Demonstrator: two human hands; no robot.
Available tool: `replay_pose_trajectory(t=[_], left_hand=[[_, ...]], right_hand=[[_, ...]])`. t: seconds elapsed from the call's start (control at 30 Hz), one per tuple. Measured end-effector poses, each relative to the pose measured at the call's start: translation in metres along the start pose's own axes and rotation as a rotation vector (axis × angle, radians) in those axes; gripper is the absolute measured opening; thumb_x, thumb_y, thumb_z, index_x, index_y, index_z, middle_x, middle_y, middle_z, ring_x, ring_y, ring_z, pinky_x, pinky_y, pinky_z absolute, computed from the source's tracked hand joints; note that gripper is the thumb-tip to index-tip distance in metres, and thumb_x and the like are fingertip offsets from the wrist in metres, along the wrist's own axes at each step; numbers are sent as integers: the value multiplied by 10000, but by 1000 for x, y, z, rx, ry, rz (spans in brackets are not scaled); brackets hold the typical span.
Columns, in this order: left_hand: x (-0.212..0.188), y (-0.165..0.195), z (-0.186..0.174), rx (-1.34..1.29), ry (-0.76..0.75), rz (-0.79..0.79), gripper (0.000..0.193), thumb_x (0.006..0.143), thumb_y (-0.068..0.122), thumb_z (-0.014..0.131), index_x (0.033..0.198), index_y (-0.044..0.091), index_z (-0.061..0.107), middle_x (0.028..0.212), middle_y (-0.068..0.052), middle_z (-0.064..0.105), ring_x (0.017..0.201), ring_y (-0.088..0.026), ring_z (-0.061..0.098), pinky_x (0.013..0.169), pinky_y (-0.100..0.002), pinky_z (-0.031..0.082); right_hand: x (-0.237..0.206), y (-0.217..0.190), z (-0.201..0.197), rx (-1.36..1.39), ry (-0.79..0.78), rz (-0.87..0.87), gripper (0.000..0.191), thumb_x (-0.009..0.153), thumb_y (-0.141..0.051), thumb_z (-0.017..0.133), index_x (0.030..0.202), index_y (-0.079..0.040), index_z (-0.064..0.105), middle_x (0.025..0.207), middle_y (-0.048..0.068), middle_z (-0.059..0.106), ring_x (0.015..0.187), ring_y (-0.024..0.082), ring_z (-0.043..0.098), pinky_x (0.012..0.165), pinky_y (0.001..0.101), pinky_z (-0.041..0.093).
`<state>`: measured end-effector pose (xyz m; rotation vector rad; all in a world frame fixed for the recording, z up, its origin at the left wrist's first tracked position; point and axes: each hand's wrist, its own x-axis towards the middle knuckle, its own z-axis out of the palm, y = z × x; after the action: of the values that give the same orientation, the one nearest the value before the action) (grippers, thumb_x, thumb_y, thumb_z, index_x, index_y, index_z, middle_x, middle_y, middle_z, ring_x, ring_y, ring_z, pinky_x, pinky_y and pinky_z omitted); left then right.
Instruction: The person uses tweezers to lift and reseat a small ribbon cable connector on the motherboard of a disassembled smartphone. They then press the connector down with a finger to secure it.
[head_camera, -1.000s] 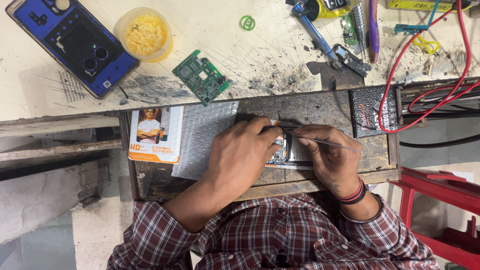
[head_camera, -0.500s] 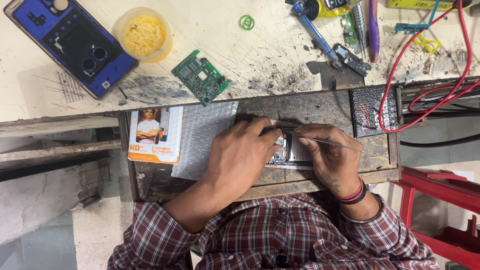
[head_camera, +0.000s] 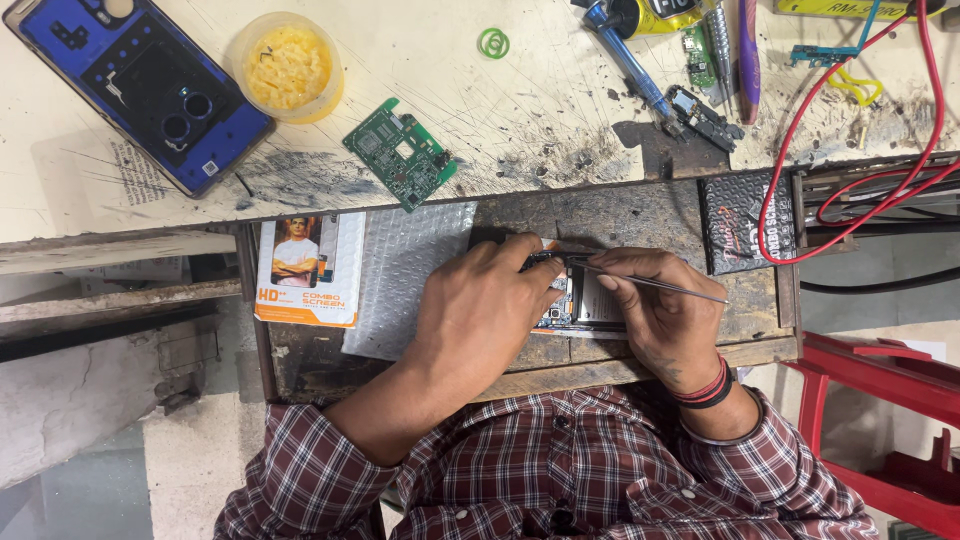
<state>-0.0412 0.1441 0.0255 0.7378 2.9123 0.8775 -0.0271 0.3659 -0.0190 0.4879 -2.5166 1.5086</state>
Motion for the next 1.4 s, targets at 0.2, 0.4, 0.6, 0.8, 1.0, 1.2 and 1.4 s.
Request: replay_pose_trajectory(t=[0.2,0.4,0.6,0.8,1.0,1.2,1.4], left_hand=[[-1,-1,0,7,-11,-1,286,846,281,771,1062,95,787,1178,-89,714,933,-263,709,730,-377,602],[-1,-2,2,0,-14,-19,344,866,294,762,1132,76,757,1170,-94,720,889,-255,720,717,-375,599],[-2,-2,3,1,13,-21,357,868,307,757,1144,81,750,1155,-80,730,882,-243,726,711,-372,595],[-1,-1,3,9,-2,-29,316,871,313,752,1112,109,759,1158,-60,733,875,-240,723,707,-371,591],[0,-4,6,20,-29,-23,299,876,311,747,1096,111,776,1168,-76,734,852,-231,730,670,-366,604],[-1,-7,10,67,-53,5,287,876,287,744,1091,100,786,1179,-118,731,843,-239,732,660,-375,617],[-4,-7,10,82,-58,34,282,912,262,704,1122,87,773,1193,-142,725,829,-238,726,639,-370,616]], right_hand=[[0,0,1,13,2,-6,118,973,39,703,1049,26,614,1077,153,750,1063,225,750,930,301,614],[0,0,1,23,0,5,104,985,44,690,1062,27,621,1076,157,749,1055,222,748,927,299,609],[0,0,1,4,3,0,105,983,36,694,1060,25,623,1075,151,751,1053,219,750,924,296,608],[-1,2,0,12,-1,0,110,981,34,697,1063,24,623,1076,149,752,1058,217,750,930,297,611],[-1,3,1,22,0,6,107,988,31,692,1062,23,616,1079,150,752,1069,217,748,945,302,608],[0,2,1,24,-10,3,104,985,29,689,1060,22,618,1081,151,752,1071,216,748,935,298,616],[0,1,1,39,-7,17,102,988,32,686,1064,23,618,1087,151,751,1072,216,746,934,297,615]])
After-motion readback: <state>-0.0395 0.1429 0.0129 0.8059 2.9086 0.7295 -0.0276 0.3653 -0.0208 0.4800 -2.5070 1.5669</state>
